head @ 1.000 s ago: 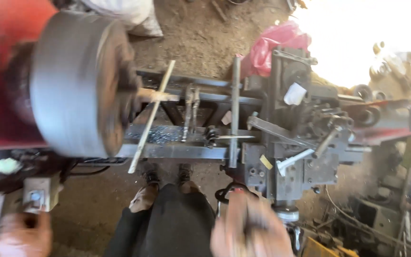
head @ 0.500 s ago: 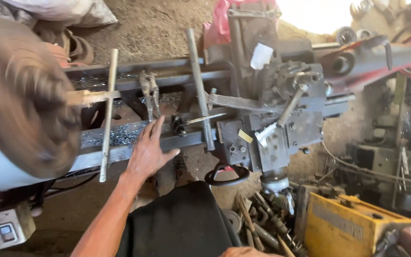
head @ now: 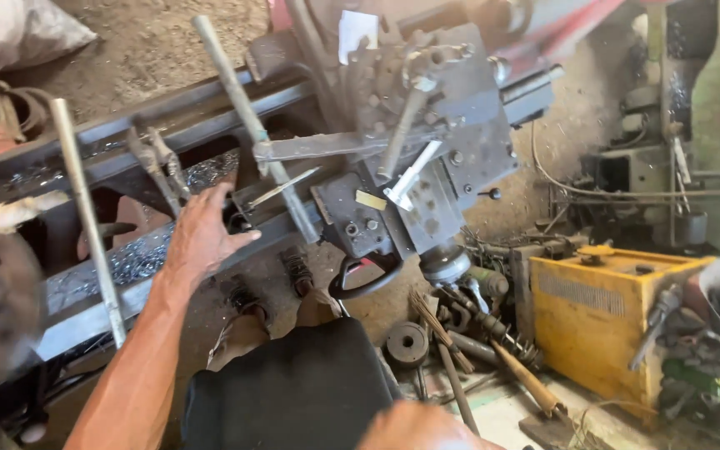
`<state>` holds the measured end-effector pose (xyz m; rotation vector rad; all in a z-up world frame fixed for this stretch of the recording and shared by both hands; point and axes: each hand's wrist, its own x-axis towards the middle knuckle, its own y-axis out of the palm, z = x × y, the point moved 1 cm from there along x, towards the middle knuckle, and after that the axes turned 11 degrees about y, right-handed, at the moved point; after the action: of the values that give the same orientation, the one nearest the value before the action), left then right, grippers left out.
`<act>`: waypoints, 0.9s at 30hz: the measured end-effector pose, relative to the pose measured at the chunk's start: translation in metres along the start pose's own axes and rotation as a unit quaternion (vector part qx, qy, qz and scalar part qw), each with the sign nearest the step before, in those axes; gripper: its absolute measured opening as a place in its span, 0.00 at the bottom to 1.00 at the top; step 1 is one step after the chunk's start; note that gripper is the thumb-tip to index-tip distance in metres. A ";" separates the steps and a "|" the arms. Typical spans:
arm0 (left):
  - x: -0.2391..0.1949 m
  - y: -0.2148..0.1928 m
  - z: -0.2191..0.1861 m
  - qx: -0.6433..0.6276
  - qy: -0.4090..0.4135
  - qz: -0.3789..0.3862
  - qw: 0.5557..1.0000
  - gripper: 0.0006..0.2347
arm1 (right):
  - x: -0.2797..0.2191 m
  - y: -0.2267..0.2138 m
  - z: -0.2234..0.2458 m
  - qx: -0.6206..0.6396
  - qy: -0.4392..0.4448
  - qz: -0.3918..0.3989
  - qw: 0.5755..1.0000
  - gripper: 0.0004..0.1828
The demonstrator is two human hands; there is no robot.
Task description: Operating a manual lathe to machine a small metal component, including tool adjustment and measurement
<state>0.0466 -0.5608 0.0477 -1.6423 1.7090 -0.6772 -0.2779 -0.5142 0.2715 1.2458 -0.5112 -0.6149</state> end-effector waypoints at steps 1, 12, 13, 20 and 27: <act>0.000 -0.001 0.001 -0.026 -0.022 0.006 0.999 0.40 | 0.048 0.046 0.018 -0.227 0.086 -0.048 0.969 0.30; -0.056 -0.035 -0.040 0.011 -0.154 -0.046 0.987 0.38 | 0.041 -0.182 0.142 -0.832 -0.042 -0.384 0.398 0.14; -0.069 -0.033 -0.039 0.027 -0.140 -0.083 0.986 0.35 | 0.041 -0.192 0.143 -0.828 -0.065 -0.393 0.396 0.13; -0.149 -0.030 -0.064 -0.033 -0.082 -0.219 0.972 0.29 | 0.036 -0.253 0.141 -0.841 -0.024 -0.397 0.367 0.09; -0.198 -0.013 -0.080 -0.012 -0.114 -0.264 0.958 0.30 | 0.035 -0.235 0.142 -0.839 -0.005 -0.420 0.345 0.05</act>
<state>-0.0076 -0.3708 0.1308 -2.1276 1.1224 -0.6751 -0.3807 -0.6853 0.0795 -0.7556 0.8994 -1.3950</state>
